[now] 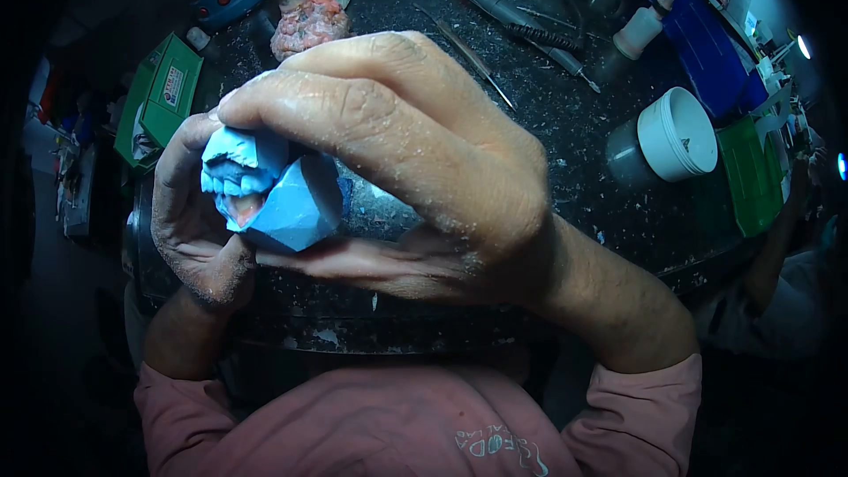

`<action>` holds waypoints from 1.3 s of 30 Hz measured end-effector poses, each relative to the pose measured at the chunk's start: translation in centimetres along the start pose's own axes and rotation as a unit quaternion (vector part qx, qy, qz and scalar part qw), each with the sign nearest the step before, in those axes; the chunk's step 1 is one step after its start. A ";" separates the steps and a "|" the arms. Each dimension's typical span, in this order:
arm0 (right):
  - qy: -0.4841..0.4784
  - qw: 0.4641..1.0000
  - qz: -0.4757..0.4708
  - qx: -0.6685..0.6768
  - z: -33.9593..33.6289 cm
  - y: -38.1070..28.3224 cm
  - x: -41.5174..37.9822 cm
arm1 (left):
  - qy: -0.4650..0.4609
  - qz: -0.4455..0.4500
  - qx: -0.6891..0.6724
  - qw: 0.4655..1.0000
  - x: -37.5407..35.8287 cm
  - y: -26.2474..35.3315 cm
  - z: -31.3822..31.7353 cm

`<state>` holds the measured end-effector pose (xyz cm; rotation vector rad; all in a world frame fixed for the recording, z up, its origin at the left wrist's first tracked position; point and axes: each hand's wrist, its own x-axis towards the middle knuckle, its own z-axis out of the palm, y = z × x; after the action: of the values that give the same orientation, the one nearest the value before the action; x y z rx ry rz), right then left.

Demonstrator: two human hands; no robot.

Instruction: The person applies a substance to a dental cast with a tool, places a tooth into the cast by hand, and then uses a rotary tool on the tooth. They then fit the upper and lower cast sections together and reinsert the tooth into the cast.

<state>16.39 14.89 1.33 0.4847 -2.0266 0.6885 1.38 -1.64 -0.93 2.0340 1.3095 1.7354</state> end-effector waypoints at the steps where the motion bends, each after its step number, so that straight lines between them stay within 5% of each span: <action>1: 0.004 1.000 -0.002 -0.004 0.0 0.0 0.0 | -0.004 0.002 0.011 1.000 0.0 0.0 -0.1; 11: -0.055 0.994 -0.040 -0.083 0.2 0.8 -0.6 | -0.051 0.011 0.222 0.974 0.9 1.3 -0.7; 14: 0.020 0.995 -0.063 0.070 0.7 2.2 -0.2 | 0.012 -0.052 0.079 0.995 0.4 0.6 0.0; 15: 0.072 0.994 -0.030 0.081 1.3 1.8 -0.1 | 0.015 0.023 0.034 0.999 1.1 -0.3 0.0; 17: -0.028 0.996 -0.056 0.064 -0.2 2.5 -0.1 | 0.022 0.035 -0.073 0.997 1.0 -1.3 0.0; 18: -0.044 0.992 -0.116 -0.037 -0.6 2.6 0.0 | 0.028 0.001 0.051 0.998 0.5 -0.5 -0.4; 22: -0.002 0.994 -0.103 -0.030 -0.1 1.5 0.0 | 0.079 -0.024 -0.104 0.991 -0.5 -1.3 -0.5; 27: -0.007 0.990 -0.123 -0.065 -0.2 1.4 0.1 | 0.142 -0.140 -0.375 0.905 -0.3 0.3 -0.5; 32: 0.003 0.988 -0.132 -0.076 0.1 1.4 0.1 | 0.193 -0.233 -0.616 0.728 0.3 1.4 -0.3; 33: 0.008 0.988 -0.134 -0.078 0.1 1.4 0.1 | 0.194 -0.233 -0.616 0.727 0.4 1.5 -0.2; 37: 0.023 0.987 -0.134 -0.082 0.4 1.4 0.0 | 0.042 -0.081 -0.260 0.961 1.6 1.2 0.3; 39: 0.011 0.988 -0.128 -0.082 0.2 1.4 0.1 | 0.000 -0.039 -0.159 0.987 1.9 0.9 0.3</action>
<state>15.43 15.79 0.91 0.6235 -1.9359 0.3660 1.93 -0.76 0.85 1.7816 1.0197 1.7761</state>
